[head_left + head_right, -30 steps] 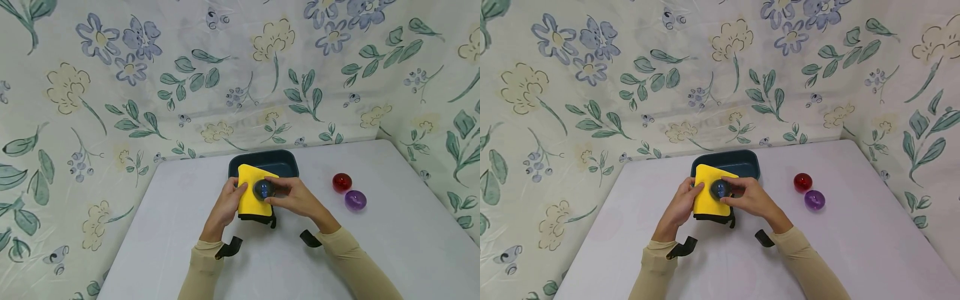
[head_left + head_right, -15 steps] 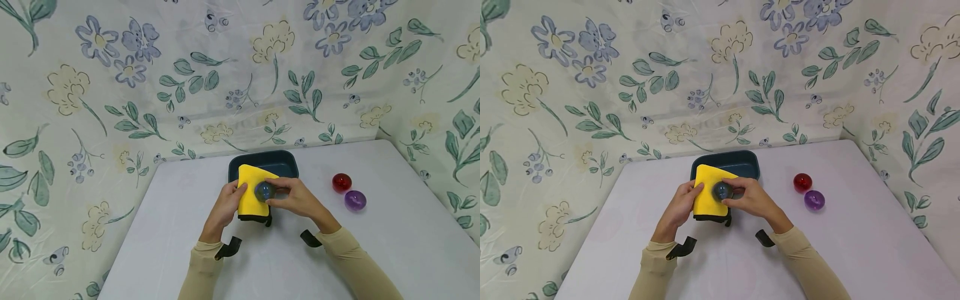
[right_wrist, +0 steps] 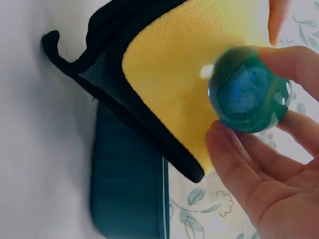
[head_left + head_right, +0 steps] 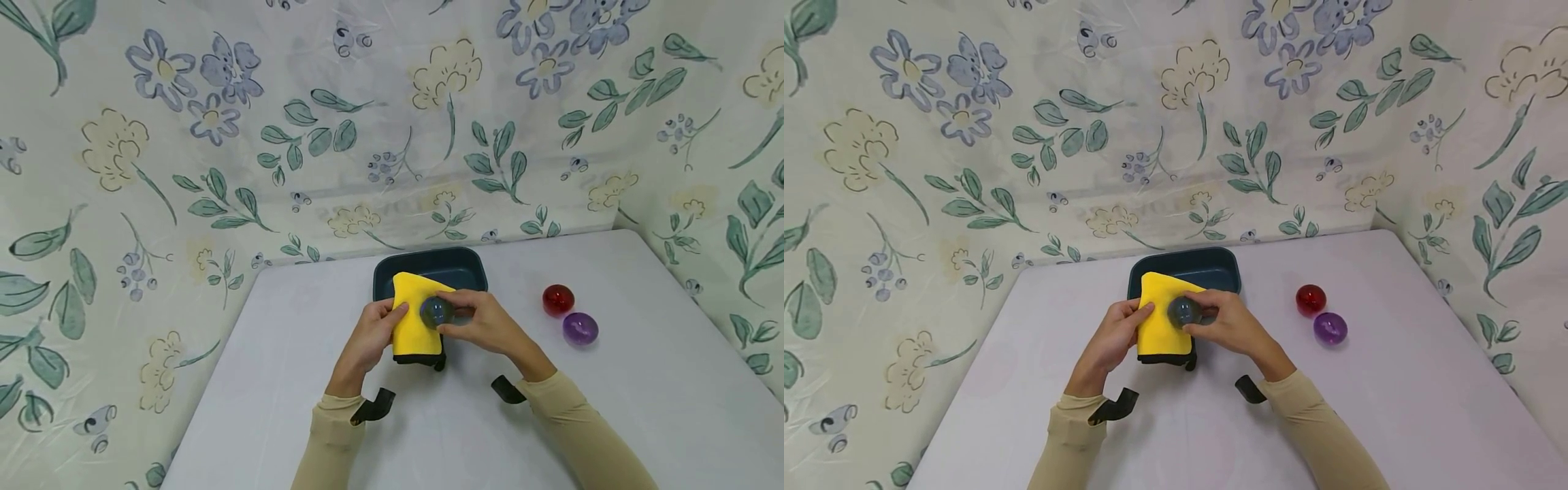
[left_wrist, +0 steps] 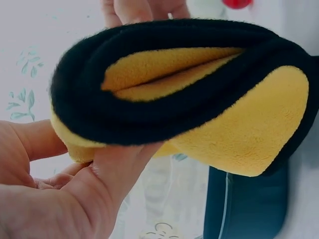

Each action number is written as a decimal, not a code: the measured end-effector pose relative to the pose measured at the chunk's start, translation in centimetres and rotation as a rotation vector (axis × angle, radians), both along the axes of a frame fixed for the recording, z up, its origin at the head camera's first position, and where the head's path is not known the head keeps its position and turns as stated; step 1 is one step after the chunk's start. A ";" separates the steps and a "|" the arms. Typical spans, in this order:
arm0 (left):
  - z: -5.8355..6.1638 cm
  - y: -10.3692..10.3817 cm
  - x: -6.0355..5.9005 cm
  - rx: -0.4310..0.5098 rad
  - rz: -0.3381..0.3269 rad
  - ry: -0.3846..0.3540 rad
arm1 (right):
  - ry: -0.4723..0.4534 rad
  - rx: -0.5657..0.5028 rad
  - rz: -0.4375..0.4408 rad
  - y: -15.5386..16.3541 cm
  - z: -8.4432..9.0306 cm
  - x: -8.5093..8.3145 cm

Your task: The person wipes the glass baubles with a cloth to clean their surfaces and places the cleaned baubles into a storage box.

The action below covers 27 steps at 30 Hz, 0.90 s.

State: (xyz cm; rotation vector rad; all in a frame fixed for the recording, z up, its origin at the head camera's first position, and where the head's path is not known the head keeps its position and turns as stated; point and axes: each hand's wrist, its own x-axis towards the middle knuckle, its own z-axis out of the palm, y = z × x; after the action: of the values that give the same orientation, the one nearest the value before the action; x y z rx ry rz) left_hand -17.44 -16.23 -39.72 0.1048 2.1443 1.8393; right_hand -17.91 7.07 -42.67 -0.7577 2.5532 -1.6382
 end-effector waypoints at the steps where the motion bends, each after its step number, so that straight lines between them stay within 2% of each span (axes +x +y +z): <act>1: 0.0 0.0 0.0 0.004 -0.002 -0.004 | 0.004 0.002 -0.006 0.1 0.0 -0.1; 9: 0.1 0.0 -0.1 0.025 -0.001 -0.043 | -0.009 -0.009 -0.040 0.2 -0.2 -0.3; 21: 0.0 -0.2 -0.1 0.023 -0.023 -0.049 | -0.034 -0.030 -0.087 0.0 -0.5 -0.4; 27: -0.1 -0.4 -0.1 0.033 -0.040 -0.054 | -0.009 -0.058 -0.097 -0.3 -0.6 -0.2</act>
State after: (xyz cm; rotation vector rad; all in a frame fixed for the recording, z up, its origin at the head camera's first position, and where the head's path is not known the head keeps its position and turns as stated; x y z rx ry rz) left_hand -17.54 -16.63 -39.81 0.1040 2.0610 1.8344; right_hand -18.14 6.74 -43.32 -0.6376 2.5855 -1.7458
